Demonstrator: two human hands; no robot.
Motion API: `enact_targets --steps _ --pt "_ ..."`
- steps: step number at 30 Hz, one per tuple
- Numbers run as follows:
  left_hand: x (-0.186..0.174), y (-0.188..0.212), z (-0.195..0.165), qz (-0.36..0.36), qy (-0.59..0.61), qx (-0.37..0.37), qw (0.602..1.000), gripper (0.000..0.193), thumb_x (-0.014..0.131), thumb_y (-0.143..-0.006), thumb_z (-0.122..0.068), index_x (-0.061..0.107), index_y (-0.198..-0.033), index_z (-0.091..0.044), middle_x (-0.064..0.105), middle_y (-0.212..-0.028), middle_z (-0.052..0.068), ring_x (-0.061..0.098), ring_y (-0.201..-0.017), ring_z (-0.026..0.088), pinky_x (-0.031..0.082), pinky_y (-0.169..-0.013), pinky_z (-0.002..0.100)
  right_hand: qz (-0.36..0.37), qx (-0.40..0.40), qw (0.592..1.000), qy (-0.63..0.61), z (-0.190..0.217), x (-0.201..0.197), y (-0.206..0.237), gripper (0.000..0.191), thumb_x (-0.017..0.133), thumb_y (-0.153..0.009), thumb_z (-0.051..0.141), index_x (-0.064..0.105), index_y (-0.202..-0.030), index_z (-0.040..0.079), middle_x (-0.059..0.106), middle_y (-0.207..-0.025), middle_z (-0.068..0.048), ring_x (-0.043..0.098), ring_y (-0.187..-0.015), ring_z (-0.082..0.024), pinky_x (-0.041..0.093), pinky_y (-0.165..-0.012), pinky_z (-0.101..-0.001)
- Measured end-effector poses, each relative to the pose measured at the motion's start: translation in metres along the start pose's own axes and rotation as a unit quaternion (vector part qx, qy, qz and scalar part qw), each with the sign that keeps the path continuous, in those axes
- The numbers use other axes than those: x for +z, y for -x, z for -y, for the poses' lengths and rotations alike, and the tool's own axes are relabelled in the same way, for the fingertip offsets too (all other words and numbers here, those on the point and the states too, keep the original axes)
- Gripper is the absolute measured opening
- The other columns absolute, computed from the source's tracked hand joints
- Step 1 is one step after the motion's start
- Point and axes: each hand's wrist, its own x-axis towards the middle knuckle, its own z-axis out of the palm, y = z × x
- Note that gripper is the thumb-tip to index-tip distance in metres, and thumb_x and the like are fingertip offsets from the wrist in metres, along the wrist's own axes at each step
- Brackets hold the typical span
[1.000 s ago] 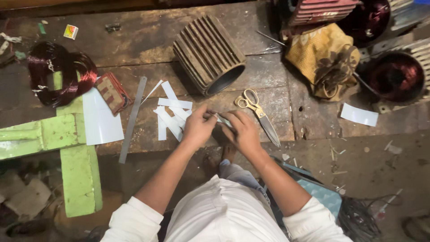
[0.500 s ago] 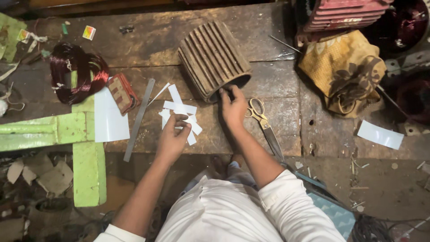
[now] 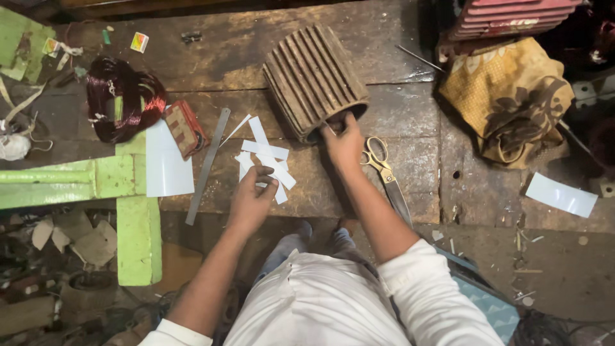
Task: The person cuts white strips with scissors and inserts them into slots on a cylindrical metal motor stator. They repeatedly pick up strips, cut them, and place them into the stator slots.
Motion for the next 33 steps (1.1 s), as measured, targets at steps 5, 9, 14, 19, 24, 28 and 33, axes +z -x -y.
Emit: enact_targets --steps 5,9,14,19,24,28,33 --pt "-0.010 -0.007 -0.008 -0.007 -0.010 0.017 1.000 0.033 0.068 -0.093 -0.021 0.062 -0.121 -0.004 0.074 -0.105 0.009 0.068 -0.078 0.017 0.055 -0.072 0.033 0.016 -0.165 0.984 0.073 -0.020 -0.015 0.007 0.021 0.081 -0.080 0.016 0.070 -0.092 0.002 0.071 -0.091 -0.016 0.071 -0.084 -0.032 0.056 -0.077 -0.0389" --pt "-0.012 -0.013 -0.011 0.000 -0.015 0.028 0.999 0.031 0.069 -0.092 -0.020 0.063 -0.118 -0.004 0.072 -0.109 0.009 0.069 -0.079 0.017 0.055 -0.072 0.033 -0.024 -0.242 0.964 0.107 -0.024 -0.002 -0.005 0.027 0.083 -0.074 0.014 0.070 -0.093 0.000 0.070 -0.096 -0.019 0.068 -0.087 -0.036 0.055 -0.079 -0.0408" --pt "-0.019 -0.030 -0.010 -0.002 -0.004 0.070 0.998 0.030 0.069 -0.092 -0.019 0.063 -0.117 -0.003 0.070 -0.109 0.010 0.072 -0.083 0.017 0.057 -0.072 0.032 -0.005 -0.154 0.985 0.080 -0.023 -0.012 0.013 0.025 0.079 -0.076 0.015 0.073 -0.095 0.000 0.069 -0.089 -0.017 0.069 -0.076 -0.034 0.054 -0.072 -0.0395" --pt "-0.020 -0.055 -0.016 -0.023 -0.055 0.138 0.989 0.026 0.070 -0.095 -0.018 0.065 -0.115 -0.003 0.071 -0.109 0.013 0.069 -0.087 0.021 0.055 -0.075 0.035 -0.036 -0.110 0.991 0.062 -0.014 0.000 0.009 0.022 0.081 -0.080 0.017 0.073 -0.093 0.002 0.072 -0.089 -0.014 0.070 -0.077 -0.029 0.054 -0.072 -0.0376" --pt "-0.024 -0.090 -0.042 -0.030 -0.057 0.112 0.992 0.034 0.065 -0.097 -0.030 0.064 -0.119 -0.005 0.071 -0.112 0.015 0.070 -0.097 0.027 0.054 -0.084 0.038 -0.050 -0.209 0.975 0.055 -0.010 0.007 0.007 0.025 0.080 -0.073 0.013 0.071 -0.091 -0.001 0.068 -0.095 -0.018 0.068 -0.083 -0.031 0.054 -0.074 -0.0378" --pt "-0.027 -0.126 -0.070 -0.135 -0.151 0.207 0.957 0.062 0.062 -0.106 -0.047 0.050 -0.137 0.005 0.056 -0.135 0.031 0.054 -0.124 0.045 0.043 -0.103 0.049 -0.053 -0.131 0.989 0.045 -0.007 0.006 0.010 0.020 0.079 -0.079 0.013 0.072 -0.091 -0.001 0.070 -0.090 -0.018 0.069 -0.083 -0.031 0.054 -0.076 -0.0390" --pt "-0.021 -0.180 -0.102 -0.031 -0.060 0.212 0.975 0.069 0.047 -0.106 -0.056 0.048 -0.145 0.000 0.055 -0.145 0.028 0.050 -0.137 0.043 0.038 -0.113 0.047 -0.035 -0.096 0.993 0.052 0.001 0.007 0.011 0.018 0.075 -0.083 0.013 0.072 -0.096 0.000 0.072 -0.094 -0.017 0.072 -0.086 -0.033 0.056 -0.080 -0.0389"
